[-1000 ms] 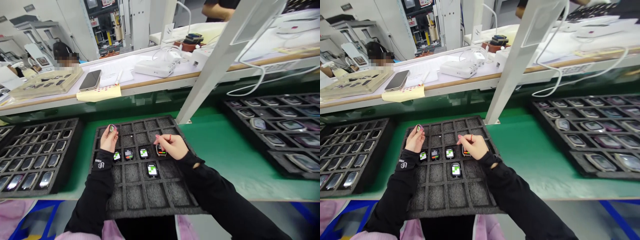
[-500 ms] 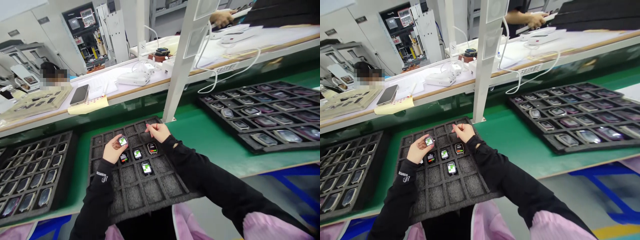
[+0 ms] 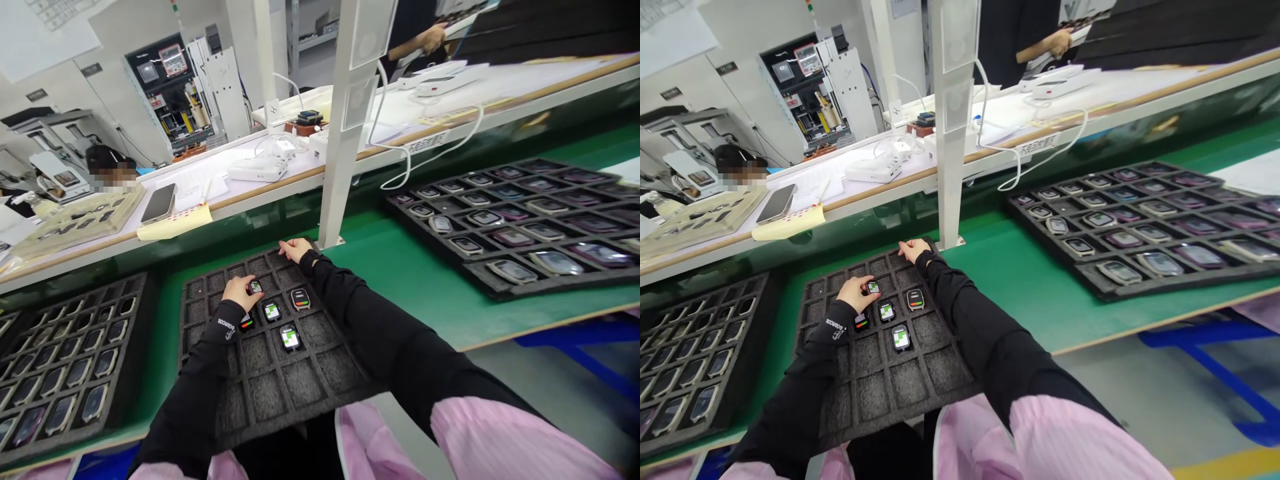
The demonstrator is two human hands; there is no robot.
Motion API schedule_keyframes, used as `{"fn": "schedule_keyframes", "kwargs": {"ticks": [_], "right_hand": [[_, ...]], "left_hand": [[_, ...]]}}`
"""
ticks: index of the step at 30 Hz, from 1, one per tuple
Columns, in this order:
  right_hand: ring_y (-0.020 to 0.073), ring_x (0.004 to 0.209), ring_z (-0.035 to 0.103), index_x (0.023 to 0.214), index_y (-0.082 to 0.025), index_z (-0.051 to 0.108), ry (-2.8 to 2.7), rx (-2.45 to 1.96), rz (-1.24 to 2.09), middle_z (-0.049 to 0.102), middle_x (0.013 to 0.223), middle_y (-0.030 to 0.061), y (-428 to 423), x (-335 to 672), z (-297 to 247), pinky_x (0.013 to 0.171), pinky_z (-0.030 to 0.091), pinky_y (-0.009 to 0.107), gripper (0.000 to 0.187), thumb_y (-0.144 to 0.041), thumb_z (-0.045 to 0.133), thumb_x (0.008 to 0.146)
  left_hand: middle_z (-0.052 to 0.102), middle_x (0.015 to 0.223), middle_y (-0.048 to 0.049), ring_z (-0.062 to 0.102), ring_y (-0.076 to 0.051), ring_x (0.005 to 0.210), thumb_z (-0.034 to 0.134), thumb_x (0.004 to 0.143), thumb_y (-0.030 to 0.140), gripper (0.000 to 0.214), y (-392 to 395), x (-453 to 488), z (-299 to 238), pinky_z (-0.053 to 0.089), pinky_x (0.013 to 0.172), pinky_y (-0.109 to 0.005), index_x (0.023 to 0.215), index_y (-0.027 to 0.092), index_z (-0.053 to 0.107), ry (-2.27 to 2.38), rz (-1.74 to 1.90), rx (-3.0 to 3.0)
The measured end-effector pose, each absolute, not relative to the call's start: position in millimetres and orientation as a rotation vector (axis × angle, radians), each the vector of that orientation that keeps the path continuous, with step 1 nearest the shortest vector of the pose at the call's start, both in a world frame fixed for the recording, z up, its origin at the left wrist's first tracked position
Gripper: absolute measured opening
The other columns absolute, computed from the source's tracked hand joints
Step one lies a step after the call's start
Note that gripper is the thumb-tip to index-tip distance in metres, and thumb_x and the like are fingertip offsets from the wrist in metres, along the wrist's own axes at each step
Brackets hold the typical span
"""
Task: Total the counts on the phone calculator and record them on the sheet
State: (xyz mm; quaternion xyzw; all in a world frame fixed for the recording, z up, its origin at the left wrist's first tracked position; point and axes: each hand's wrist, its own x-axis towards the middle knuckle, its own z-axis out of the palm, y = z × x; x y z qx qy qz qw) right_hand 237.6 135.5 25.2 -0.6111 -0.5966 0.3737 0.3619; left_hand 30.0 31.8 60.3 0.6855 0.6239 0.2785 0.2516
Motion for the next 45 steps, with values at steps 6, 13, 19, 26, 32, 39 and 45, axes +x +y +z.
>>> {"fn": "schedule_keyframes", "kwargs": {"ticks": [6,13,19,26,32,39,45], "right_hand": [[0.0094,0.058,0.056,0.084,-0.013,0.065,-1.622,-1.677,1.054,0.062,0.069,-0.0008,156,239,16,0.060,0.047,0.025,0.035,-0.045,0.051,0.091],[0.0084,0.053,0.053,0.081,-0.013,0.065,-1.680,-1.696,1.094,0.061,0.065,-0.0023,159,239,20,0.056,0.045,0.024,0.037,-0.047,0.051,0.091],[0.0076,0.050,0.051,0.080,-0.013,0.068,-1.721,-1.700,1.086,0.058,0.059,-0.0030,156,240,25,0.053,0.042,0.022,0.039,-0.046,0.050,0.091],[0.0143,0.080,0.062,0.099,-0.013,0.062,-1.782,-1.721,1.106,0.064,0.093,0.0034,153,239,29,0.072,0.053,0.032,0.033,-0.043,0.052,0.092],[0.0174,0.090,0.062,0.108,-0.014,0.060,-1.818,-1.730,1.132,0.063,0.105,0.0054,150,240,35,0.078,0.053,0.036,0.031,-0.040,0.053,0.091],[0.0199,0.097,0.060,0.111,-0.016,0.060,-1.789,-1.752,1.104,0.061,0.113,0.0061,142,230,47,0.084,0.052,0.038,0.030,-0.038,0.054,0.091],[0.0169,0.091,0.062,0.110,-0.015,0.059,-1.628,-1.690,1.090,0.062,0.108,0.0063,146,227,61,0.078,0.053,0.036,0.031,-0.039,0.053,0.091]], "left_hand": [[0.057,0.113,-0.0117,0.048,-0.031,0.116,0.072,0.070,0.024,0.045,8,51,88,0.034,0.102,-0.049,0.114,0.019,0.063,1.731,0.783,2.079],[0.065,0.094,-0.0019,0.060,-0.015,0.091,0.060,0.087,0.030,0.013,-85,134,123,0.047,0.084,-0.029,0.097,0.023,0.065,0.893,0.894,2.487],[0.062,0.096,-0.0021,0.059,-0.014,0.088,0.061,0.086,0.037,0.020,-98,159,100,0.049,0.080,-0.028,0.099,0.022,0.063,0.848,0.891,2.477],[0.058,0.086,-0.0019,0.053,-0.014,0.080,0.053,0.090,0.022,0.014,-100,158,90,0.045,0.071,-0.027,0.081,0.020,0.063,0.813,0.777,2.669],[0.060,0.084,-0.0009,0.056,-0.013,0.078,0.057,0.086,0.024,0.011,-111,156,77,0.045,0.067,-0.024,0.080,0.022,0.066,0.638,0.401,2.620],[0.059,0.085,0.0007,0.053,-0.010,0.062,0.052,0.087,0.027,0.019,-72,153,80,0.046,0.065,-0.026,0.102,0.019,0.059,1.274,0.758,2.051],[0.056,0.084,-0.0012,0.054,-0.014,0.074,0.053,0.078,0.016,0.005,-73,166,70,0.045,0.073,-0.029,0.077,0.020,0.057,1.210,0.707,2.099]]}}
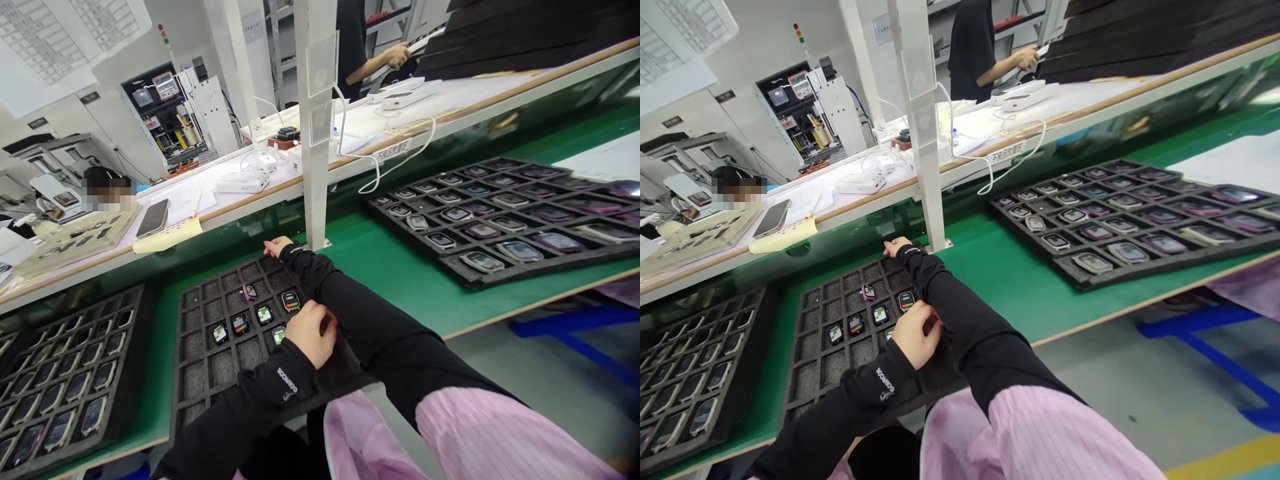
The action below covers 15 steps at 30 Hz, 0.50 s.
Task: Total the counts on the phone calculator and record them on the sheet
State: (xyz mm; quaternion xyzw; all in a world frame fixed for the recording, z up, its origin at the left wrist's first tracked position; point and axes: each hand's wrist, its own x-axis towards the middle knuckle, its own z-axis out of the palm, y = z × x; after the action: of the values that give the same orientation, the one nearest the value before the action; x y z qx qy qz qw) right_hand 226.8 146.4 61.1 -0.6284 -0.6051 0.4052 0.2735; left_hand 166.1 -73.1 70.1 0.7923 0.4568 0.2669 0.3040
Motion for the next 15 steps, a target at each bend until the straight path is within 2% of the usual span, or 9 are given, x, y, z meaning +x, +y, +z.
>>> {"fn": "schedule_keyframes", "kwargs": {"ticks": [3,6,8,11,14,15], "right_hand": [[0.0120,0.074,0.062,0.101,-0.014,0.064,-1.533,-1.651,1.056,0.066,0.094,0.0050,152,230,71,0.069,0.052,0.027,0.034,-0.042,0.046,0.094],[0.0063,0.052,0.054,0.092,-0.013,0.071,-1.458,-1.610,1.026,0.068,0.078,0.0035,155,230,75,0.057,0.045,0.019,0.043,-0.042,0.039,0.096],[0.0048,0.044,0.049,0.088,-0.013,0.073,-1.430,-1.588,1.021,0.068,0.071,0.0025,156,229,75,0.051,0.042,0.018,0.043,-0.042,0.041,0.094],[0.0047,0.039,0.044,0.084,-0.013,0.074,-1.411,-1.570,1.021,0.066,0.063,0.0014,155,227,73,0.048,0.039,0.018,0.042,-0.040,0.044,0.093],[0.0052,0.039,0.043,0.082,-0.013,0.074,-1.411,-1.573,1.010,0.065,0.059,0.0002,155,229,71,0.049,0.040,0.019,0.040,-0.037,0.044,0.092],[0.0055,0.040,0.044,0.081,-0.014,0.074,-1.413,-1.580,1.004,0.065,0.059,0.0001,155,230,71,0.050,0.040,0.019,0.040,-0.037,0.045,0.092]], "left_hand": [[0.056,0.083,-0.0021,0.055,-0.015,0.075,0.053,0.079,0.019,0.003,-78,169,66,0.046,0.074,-0.030,0.078,0.019,0.055,1.164,0.679,2.033],[0.057,0.076,-0.0022,0.058,-0.013,0.070,0.035,0.093,0.031,0.025,-78,172,64,0.049,0.065,-0.026,0.081,0.019,0.052,1.105,0.630,1.897],[0.057,0.065,-0.0007,0.060,-0.013,0.061,0.026,0.096,0.040,0.036,-76,174,63,0.047,0.053,-0.023,0.079,0.018,0.050,1.044,0.549,1.808],[0.054,0.054,0.0016,0.057,-0.012,0.049,0.030,0.094,0.046,0.039,-79,176,67,0.043,0.044,-0.021,0.072,0.018,0.046,1.003,0.464,1.723],[0.053,0.055,0.0017,0.053,-0.009,0.051,0.040,0.091,0.045,0.040,-96,172,80,0.042,0.051,-0.021,0.063,0.018,0.048,1.045,0.521,1.723],[0.052,0.056,0.0017,0.051,-0.009,0.054,0.049,0.088,0.043,0.039,-103,171,87,0.041,0.054,-0.021,0.058,0.017,0.049,1.057,0.562,1.757]]}}
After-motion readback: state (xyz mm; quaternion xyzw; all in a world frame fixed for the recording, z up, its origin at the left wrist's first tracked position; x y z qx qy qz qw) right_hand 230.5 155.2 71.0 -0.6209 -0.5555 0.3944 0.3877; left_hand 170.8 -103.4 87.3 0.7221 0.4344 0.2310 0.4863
